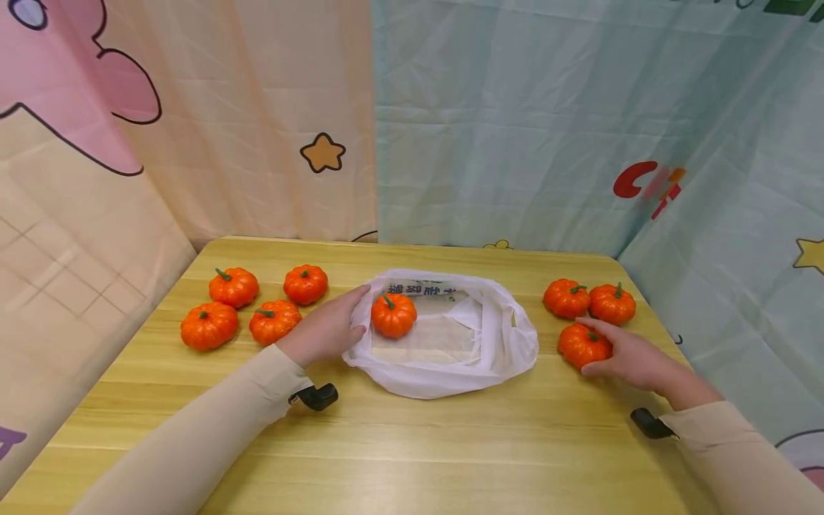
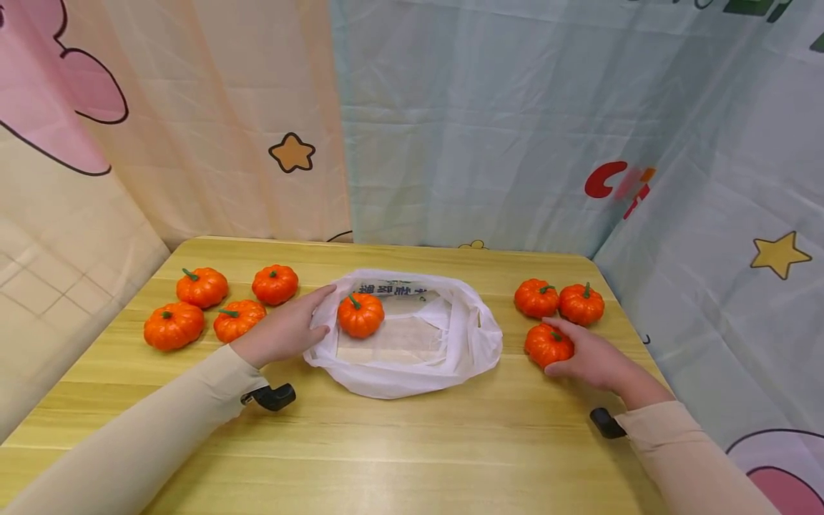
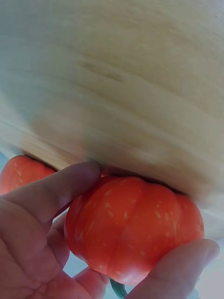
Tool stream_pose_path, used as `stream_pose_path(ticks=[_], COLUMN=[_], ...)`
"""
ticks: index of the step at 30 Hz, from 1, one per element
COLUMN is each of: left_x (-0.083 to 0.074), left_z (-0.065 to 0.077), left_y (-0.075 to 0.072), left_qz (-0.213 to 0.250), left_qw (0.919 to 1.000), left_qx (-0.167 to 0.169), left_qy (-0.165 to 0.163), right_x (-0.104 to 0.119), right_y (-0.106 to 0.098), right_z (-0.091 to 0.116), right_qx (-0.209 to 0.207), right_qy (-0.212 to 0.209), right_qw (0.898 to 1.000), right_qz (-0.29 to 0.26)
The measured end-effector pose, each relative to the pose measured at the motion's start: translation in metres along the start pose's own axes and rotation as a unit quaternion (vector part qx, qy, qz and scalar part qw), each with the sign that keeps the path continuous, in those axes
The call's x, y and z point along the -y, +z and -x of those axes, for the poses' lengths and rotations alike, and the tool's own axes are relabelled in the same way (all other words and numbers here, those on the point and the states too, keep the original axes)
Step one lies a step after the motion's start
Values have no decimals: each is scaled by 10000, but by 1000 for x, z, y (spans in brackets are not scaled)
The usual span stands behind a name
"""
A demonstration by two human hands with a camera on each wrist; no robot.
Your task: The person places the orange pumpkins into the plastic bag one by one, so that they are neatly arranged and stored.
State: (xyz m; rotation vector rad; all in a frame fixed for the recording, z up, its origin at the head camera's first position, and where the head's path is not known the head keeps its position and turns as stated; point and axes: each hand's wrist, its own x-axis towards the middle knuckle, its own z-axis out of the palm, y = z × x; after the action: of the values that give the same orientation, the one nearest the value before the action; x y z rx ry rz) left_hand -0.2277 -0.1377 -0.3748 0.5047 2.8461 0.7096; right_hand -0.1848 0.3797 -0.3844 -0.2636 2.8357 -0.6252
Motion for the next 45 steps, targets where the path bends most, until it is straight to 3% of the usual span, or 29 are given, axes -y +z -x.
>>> stream_pose_path(ticks=[37,45], left_x=[0,-2], left_z=[0,-1], left_y=[3,1], left_qz=[-36,13], left_qw=[10000,10000], left_qx=[20,18], left_qy=[-64,-36], right_x=[5,23], right_y=[0,-11], right_z=[-1,-8], right_qx=[-82,-494], right_qy=[-34,-274], right_qw=[10000,9984], right_qz=[46,-71])
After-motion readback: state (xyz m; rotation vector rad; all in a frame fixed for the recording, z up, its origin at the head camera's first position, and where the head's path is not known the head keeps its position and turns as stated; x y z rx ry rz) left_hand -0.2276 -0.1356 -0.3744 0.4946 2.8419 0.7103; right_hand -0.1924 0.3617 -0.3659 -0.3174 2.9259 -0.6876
